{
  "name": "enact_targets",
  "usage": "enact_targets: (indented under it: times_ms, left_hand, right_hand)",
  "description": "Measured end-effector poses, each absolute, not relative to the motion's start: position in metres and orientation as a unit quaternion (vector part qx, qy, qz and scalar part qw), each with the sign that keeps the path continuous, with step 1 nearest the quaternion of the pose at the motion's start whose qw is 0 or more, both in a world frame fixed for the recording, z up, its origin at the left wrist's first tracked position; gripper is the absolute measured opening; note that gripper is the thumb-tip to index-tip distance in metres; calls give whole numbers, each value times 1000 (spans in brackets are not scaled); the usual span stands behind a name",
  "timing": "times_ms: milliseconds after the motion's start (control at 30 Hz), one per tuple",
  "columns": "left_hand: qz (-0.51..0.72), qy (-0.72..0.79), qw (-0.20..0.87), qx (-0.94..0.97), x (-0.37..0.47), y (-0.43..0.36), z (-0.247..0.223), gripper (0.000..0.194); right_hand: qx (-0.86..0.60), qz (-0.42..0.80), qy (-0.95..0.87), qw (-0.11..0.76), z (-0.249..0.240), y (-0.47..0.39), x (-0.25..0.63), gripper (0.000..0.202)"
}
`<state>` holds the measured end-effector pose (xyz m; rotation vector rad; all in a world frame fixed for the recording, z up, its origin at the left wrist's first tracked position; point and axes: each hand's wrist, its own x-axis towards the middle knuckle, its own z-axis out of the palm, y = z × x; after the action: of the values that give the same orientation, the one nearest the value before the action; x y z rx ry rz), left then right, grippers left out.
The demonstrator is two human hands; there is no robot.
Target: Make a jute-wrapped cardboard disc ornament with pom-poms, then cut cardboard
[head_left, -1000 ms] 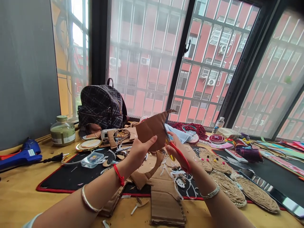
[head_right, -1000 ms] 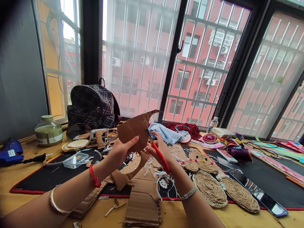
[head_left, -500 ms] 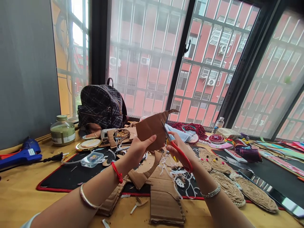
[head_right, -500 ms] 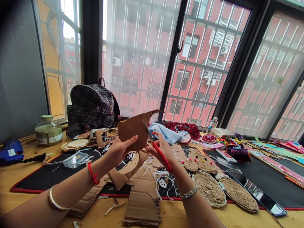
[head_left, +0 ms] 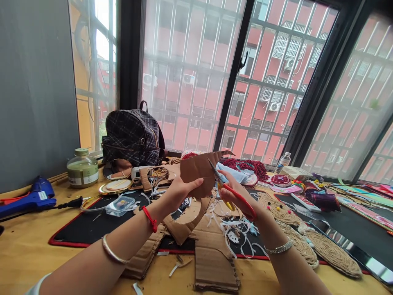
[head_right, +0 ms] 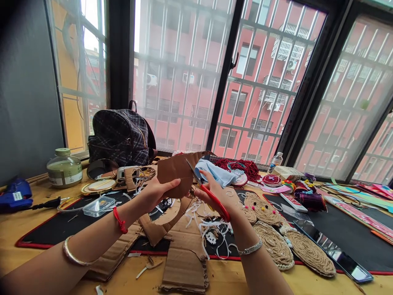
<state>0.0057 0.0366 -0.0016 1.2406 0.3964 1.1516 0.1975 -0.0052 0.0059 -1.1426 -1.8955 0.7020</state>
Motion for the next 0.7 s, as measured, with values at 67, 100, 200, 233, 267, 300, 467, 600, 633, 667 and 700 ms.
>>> enact_targets:
  times_ms: [67, 100, 200, 233, 267, 300, 467, 600, 633, 667, 700]
  left_hand:
    - [501, 175, 651, 543, 6, 35, -2, 46]
    - [505, 179, 650, 539, 6, 34, -1, 48]
    - [511, 180, 643, 541, 6, 34, -1, 48]
    - [509, 173, 641, 547, 5, 35, -1, 47]
    - [507, 165, 639, 554, 5, 36, -2, 46]
    - [506, 160, 637, 559, 4, 38, -3, 45]
    - [499, 178, 630, 567, 1, 43, -3, 46]
    - [473, 207, 639, 571, -3, 46, 1, 49]
    - [468, 208, 641, 572, -4, 46, 1, 50]
    - [467, 206, 642, 573, -5, 47, 2, 51]
    - [469, 204, 641, 573, -5, 47, 2, 50]
  right_hand:
    - [-438, 298, -747, 402, 6, -7, 197, 80]
    - [-433, 303, -745, 408, 6, -8, 197, 80]
    - [-431, 298, -744, 414, 7, -10, 194, 77]
    - [-437, 294, -743, 412, 8, -11, 193, 76]
    - [-443, 292, -742, 409, 8, -11, 192, 75]
    - [-447, 293, -741, 406, 9, -12, 191, 75]
    - [-456, 301, -735, 401, 10, -11, 190, 74]
    - [-453, 300, -736, 404, 8, -10, 192, 74]
    - [-454, 296, -738, 402, 7, -9, 192, 74]
    - [-457, 291, -740, 400, 6, -9, 193, 73]
    - [-462, 283, -741, 398, 5, -8, 194, 71]
